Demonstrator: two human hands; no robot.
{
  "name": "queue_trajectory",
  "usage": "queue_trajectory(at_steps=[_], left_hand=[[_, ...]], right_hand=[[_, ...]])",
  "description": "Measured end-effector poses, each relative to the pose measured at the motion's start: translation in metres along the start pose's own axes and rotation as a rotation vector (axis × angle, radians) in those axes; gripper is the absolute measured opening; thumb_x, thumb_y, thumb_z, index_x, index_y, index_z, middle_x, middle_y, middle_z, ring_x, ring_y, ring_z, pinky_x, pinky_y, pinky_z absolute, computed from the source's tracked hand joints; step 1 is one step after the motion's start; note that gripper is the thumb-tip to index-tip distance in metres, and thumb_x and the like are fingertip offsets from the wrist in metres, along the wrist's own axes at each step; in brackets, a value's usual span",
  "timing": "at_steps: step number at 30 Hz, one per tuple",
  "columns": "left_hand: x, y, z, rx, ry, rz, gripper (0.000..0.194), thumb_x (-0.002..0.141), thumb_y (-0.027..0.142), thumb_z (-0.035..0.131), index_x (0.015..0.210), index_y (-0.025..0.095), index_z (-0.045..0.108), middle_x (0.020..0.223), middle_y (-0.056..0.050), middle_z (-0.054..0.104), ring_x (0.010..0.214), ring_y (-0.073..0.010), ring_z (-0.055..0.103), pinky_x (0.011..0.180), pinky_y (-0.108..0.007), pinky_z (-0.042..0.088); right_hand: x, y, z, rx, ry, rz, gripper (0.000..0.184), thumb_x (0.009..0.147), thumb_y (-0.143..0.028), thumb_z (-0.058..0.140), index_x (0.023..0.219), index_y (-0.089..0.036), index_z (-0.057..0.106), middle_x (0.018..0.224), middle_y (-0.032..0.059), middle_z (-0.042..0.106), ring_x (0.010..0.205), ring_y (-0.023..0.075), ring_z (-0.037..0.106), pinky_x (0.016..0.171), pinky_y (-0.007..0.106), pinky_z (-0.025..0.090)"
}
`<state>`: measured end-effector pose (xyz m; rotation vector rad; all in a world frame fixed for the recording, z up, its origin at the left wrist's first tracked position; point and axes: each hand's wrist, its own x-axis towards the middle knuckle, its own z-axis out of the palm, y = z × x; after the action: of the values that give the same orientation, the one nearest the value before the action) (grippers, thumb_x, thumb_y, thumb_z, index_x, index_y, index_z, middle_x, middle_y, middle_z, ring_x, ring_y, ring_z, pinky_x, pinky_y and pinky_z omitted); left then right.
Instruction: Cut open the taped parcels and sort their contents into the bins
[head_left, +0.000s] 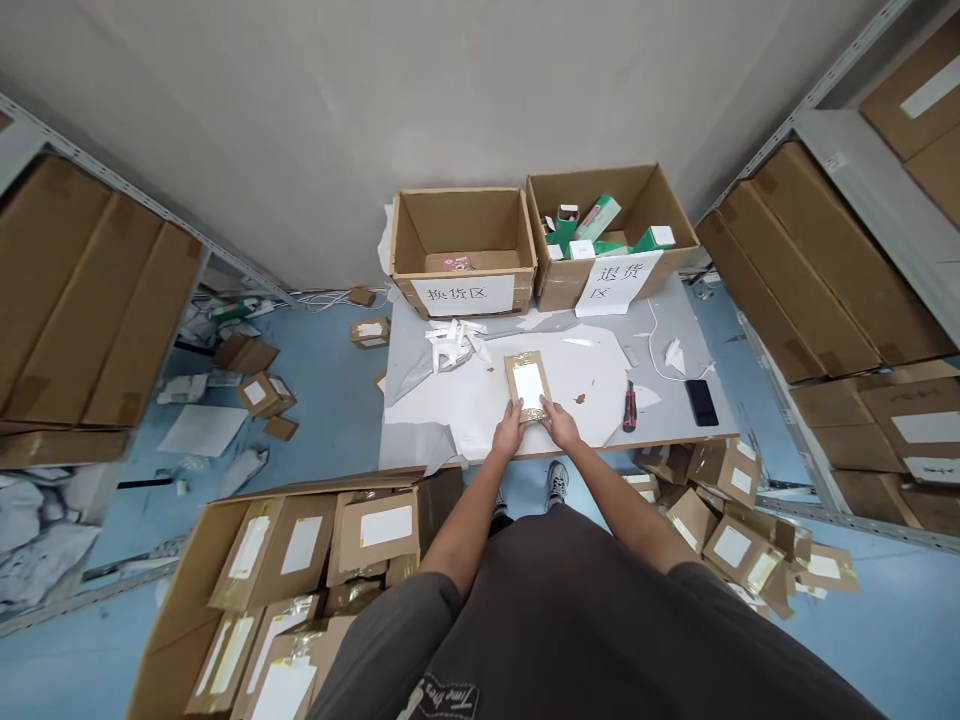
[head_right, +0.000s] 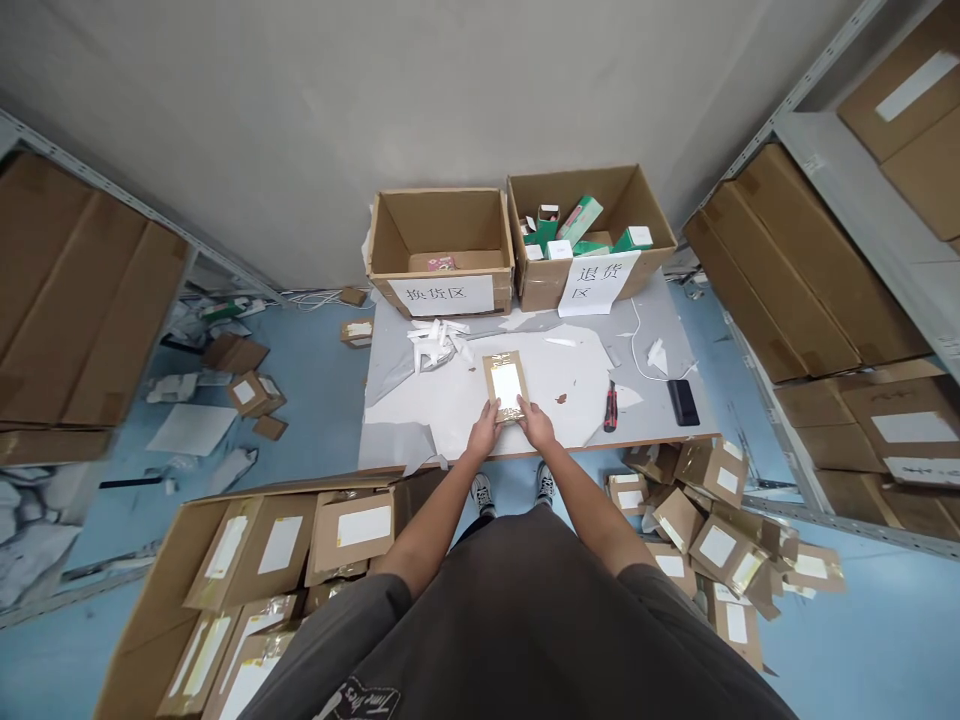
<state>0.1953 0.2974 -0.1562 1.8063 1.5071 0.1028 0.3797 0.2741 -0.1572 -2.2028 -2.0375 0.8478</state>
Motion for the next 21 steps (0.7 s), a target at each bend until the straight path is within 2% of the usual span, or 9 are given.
queue_trajectory(at_steps=[4,8,11,14,18,21], left_hand=[[0.0,0.008,-0.014,-0.062,0.104,0.096,0.072,0.097,0.018,0.066,0.165,0.025,0.045,0.164,-0.014,0.053,0.139,-0.0304,0.063,0.116,-0.043,0.052],[0.002,0.021,-0.051,-0.102,0.218,0.188,0.055,0.099,0.023,0.066,0.153,0.026,0.06,0.148,-0.009,0.069,0.132,-0.0272,0.068,0.115,-0.039,0.053],[0.007,0.031,-0.08,-0.139,0.234,0.169,0.05,0.1,0.033,0.068,0.15,0.03,0.064,0.13,-0.005,0.078,0.114,-0.0249,0.075,0.105,-0.036,0.057],[0.025,0.036,-0.1,-0.212,0.215,0.114,0.049,0.097,0.036,0.071,0.146,0.029,0.066,0.118,-0.004,0.081,0.104,-0.0229,0.077,0.097,-0.033,0.058],[0.062,0.036,-0.1,-0.281,0.167,0.024,0.045,0.095,0.031,0.071,0.139,0.026,0.069,0.11,-0.003,0.081,0.101,-0.0219,0.076,0.096,-0.032,0.057],[0.09,0.034,-0.088,-0.329,0.22,-0.065,0.051,0.1,0.038,0.065,0.149,0.025,0.061,0.119,-0.007,0.079,0.103,-0.0229,0.075,0.098,-0.034,0.056]], right_hand=[[0.001,-0.004,-0.025,0.003,0.043,-0.057,0.063,0.106,-0.026,0.058,0.167,-0.027,0.041,0.143,0.0139,0.064,0.125,0.0265,0.065,0.102,0.034,0.053],[0.004,-0.008,-0.065,0.031,0.077,-0.092,0.055,0.11,-0.037,0.054,0.163,-0.025,0.048,0.137,0.0144,0.069,0.118,0.0278,0.069,0.1,0.035,0.052],[0.014,-0.01,-0.099,0.068,0.093,-0.146,0.052,0.11,-0.042,0.053,0.16,-0.026,0.051,0.137,0.0124,0.071,0.12,0.0281,0.068,0.1,0.035,0.051],[0.033,-0.013,-0.123,0.081,0.094,-0.172,0.053,0.11,-0.044,0.053,0.16,-0.026,0.049,0.136,0.0116,0.071,0.119,0.0281,0.068,0.1,0.034,0.05],[0.071,-0.019,-0.126,0.057,0.01,-0.076,0.054,0.111,-0.042,0.05,0.162,-0.024,0.047,0.134,0.015,0.069,0.11,0.0289,0.07,0.096,0.035,0.051],[0.099,-0.019,-0.114,0.092,0.054,0.003,0.058,0.112,-0.046,0.043,0.166,-0.025,0.042,0.138,0.0159,0.066,0.112,0.0296,0.07,0.097,0.036,0.051]])
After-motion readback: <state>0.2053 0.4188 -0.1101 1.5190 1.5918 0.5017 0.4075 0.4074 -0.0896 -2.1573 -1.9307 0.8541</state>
